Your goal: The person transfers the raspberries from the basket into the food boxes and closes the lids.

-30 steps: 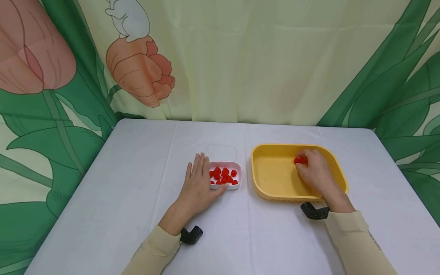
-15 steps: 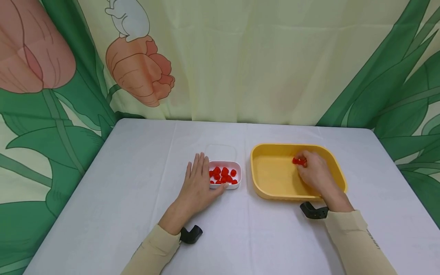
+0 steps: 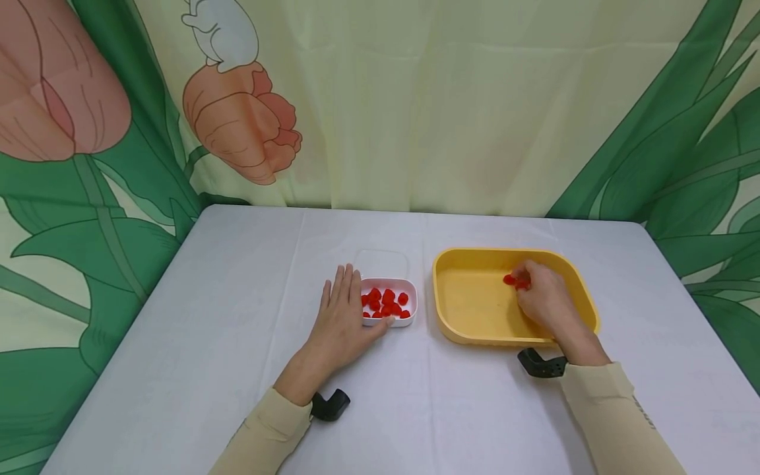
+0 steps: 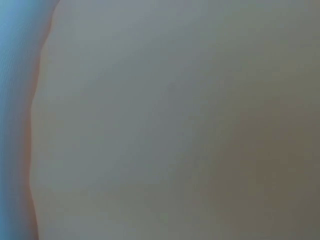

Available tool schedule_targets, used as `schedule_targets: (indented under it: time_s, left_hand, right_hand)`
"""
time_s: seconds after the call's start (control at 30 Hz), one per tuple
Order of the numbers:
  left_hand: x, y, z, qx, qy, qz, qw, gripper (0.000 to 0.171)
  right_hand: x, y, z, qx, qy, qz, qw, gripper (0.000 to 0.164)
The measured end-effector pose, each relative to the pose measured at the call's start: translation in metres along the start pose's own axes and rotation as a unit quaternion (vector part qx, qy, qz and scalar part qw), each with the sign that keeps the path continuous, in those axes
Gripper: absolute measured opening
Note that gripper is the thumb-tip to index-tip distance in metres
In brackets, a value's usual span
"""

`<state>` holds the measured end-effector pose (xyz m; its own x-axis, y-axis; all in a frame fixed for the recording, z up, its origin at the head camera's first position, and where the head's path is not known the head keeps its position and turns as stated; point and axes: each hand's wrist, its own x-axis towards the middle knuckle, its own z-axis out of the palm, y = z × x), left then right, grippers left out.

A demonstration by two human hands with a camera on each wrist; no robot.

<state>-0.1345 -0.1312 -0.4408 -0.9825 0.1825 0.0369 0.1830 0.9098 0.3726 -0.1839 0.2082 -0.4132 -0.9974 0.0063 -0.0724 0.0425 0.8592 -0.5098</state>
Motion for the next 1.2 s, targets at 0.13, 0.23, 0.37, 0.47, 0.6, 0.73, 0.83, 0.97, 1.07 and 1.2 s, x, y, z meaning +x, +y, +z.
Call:
schedule_targets:
  time_s: [0.13, 0.23, 0.37, 0.47, 0.6, 0.73, 0.83, 0.97, 1.07, 1.2]
  left_hand:
    - [0.0002, -0.0005, 0.0007, -0.003, -0.001, -0.002, 1.0, 0.103]
    - [0.0002, -0.0001, 0.0007, -0.006, -0.002, -0.001, 1.0, 0.103]
    - [0.0007, 0.0009, 0.0006, -0.005, -0.002, 0.0, 1.0, 0.103]
    - [0.0012, 0.0011, 0.0012, -0.005, -0.002, -0.001, 1.0, 0.103]
    - [0.0011, 0.0011, 0.002, -0.005, -0.004, -0.003, 1.0, 0.103]
    - [0.0012, 0.0008, 0.0023, -0.003, -0.006, -0.005, 1.0, 0.103]
    - [0.0011, 0.0006, 0.0021, -0.001, -0.008, -0.005, 1.0, 0.103]
    - [0.0005, 0.0006, 0.0018, -0.001, -0.001, -0.001, 1.0, 0.103]
    - [0.0005, 0.0005, 0.0017, 0.001, 0.001, -0.001, 1.0, 0.103]
    - [0.0006, 0.0003, 0.0015, 0.002, 0.001, -0.001, 1.0, 0.103]
  right_hand:
    - [-0.0001, 0.0004, -0.0002, 0.001, 0.0, -0.001, 1.0, 0.028]
    - [-0.0004, 0.0009, -0.0002, 0.007, 0.001, 0.003, 1.0, 0.029]
    - [-0.0009, 0.0007, 0.0004, 0.011, -0.003, 0.025, 1.0, 0.028]
    - [-0.0015, 0.0001, 0.0007, 0.015, -0.011, 0.041, 0.999, 0.03]
    - [-0.0022, 0.0, 0.0, 0.019, -0.01, 0.047, 0.999, 0.031]
    - [-0.003, -0.0004, -0.0017, 0.015, 0.001, 0.04, 0.999, 0.029]
    - [-0.0034, -0.0008, -0.0031, 0.01, 0.011, 0.031, 0.999, 0.028]
    - [-0.004, -0.0021, -0.0048, 0.009, 0.019, 0.016, 1.0, 0.026]
    - [-0.0048, -0.004, -0.0056, 0.015, 0.023, 0.007, 1.0, 0.024]
    - [-0.0057, -0.0067, -0.0064, 0.026, 0.03, 0.0, 0.999, 0.024]
